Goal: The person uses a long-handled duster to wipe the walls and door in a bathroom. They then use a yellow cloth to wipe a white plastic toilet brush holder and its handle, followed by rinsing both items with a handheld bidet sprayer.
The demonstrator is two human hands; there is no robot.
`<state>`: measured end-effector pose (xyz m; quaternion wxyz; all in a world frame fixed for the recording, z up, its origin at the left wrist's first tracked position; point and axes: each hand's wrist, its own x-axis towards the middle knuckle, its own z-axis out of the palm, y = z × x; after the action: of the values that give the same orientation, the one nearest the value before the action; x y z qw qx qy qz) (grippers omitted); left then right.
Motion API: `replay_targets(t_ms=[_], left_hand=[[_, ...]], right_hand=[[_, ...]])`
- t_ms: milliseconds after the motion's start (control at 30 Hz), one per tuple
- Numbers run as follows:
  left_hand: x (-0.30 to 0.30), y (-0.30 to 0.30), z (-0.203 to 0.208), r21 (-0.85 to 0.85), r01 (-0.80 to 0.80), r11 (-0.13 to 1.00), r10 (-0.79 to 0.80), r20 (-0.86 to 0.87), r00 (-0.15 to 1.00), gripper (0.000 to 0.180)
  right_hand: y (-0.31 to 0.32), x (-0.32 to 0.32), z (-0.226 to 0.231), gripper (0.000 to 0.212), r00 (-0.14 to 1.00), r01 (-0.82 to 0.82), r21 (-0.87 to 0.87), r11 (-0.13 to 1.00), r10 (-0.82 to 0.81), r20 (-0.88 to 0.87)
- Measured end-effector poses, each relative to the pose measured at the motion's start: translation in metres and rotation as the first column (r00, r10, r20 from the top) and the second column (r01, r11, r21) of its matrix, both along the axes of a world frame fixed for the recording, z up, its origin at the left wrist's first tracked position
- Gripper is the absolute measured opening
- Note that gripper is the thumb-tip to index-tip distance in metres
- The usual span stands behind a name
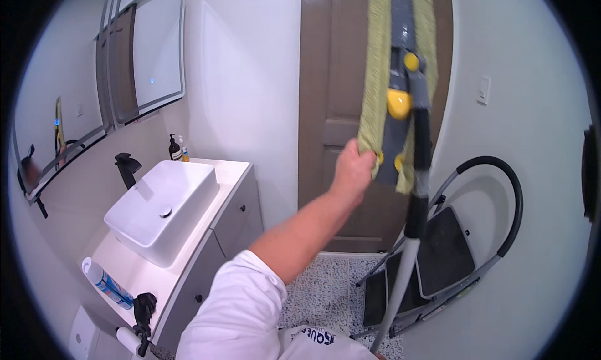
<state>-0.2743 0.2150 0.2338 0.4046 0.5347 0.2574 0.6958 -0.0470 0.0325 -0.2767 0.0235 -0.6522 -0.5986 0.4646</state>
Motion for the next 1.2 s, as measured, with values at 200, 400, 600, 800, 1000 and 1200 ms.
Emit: replay_targets(t_ms=[200,400,600,800,1000,1200], left_hand=[[-0.036,0.038,0.059,0.114,0.053,0.992,-0.061,0.062,0.996,0.04],[-0.039,0.065,-0.074,-0.032,0.151,0.988,-0.154,-0.241,0.958,0.054],[-0.03,0.098,-0.105,-0.307,-0.063,0.95,0.077,0.032,0.997,0.027],[-0.041,0.159,-0.056,-0.27,-0.2,0.942,0.225,0.064,0.972,0.03],[-0.063,0.19,-0.018,-0.245,-0.22,0.944,0.247,0.087,0.965,0.029],[-0.086,0.224,0.009,-0.195,-0.181,0.964,0.199,0.076,0.977,0.037]], right_hand=[[0.059,-0.032,-0.013,0.051,0.997,0.015,0.261,0.965,0.005,-0.076],[0.155,-0.113,0.153,0.03,0.917,0.279,0.563,0.778,-0.041,-0.398],[0.23,-0.14,0.201,0.035,0.844,0.363,0.744,0.561,0.141,-0.518],[0.23,-0.081,0.156,0.041,0.962,0.1,0.718,0.689,0.116,-0.245],[0.237,-0.025,0.114,0.041,0.944,0.041,0.362,0.931,0.082,-0.318],[0.271,-0.042,0.142,0.034,0.913,-0.116,0.329,0.937,0.23,-0.336]])
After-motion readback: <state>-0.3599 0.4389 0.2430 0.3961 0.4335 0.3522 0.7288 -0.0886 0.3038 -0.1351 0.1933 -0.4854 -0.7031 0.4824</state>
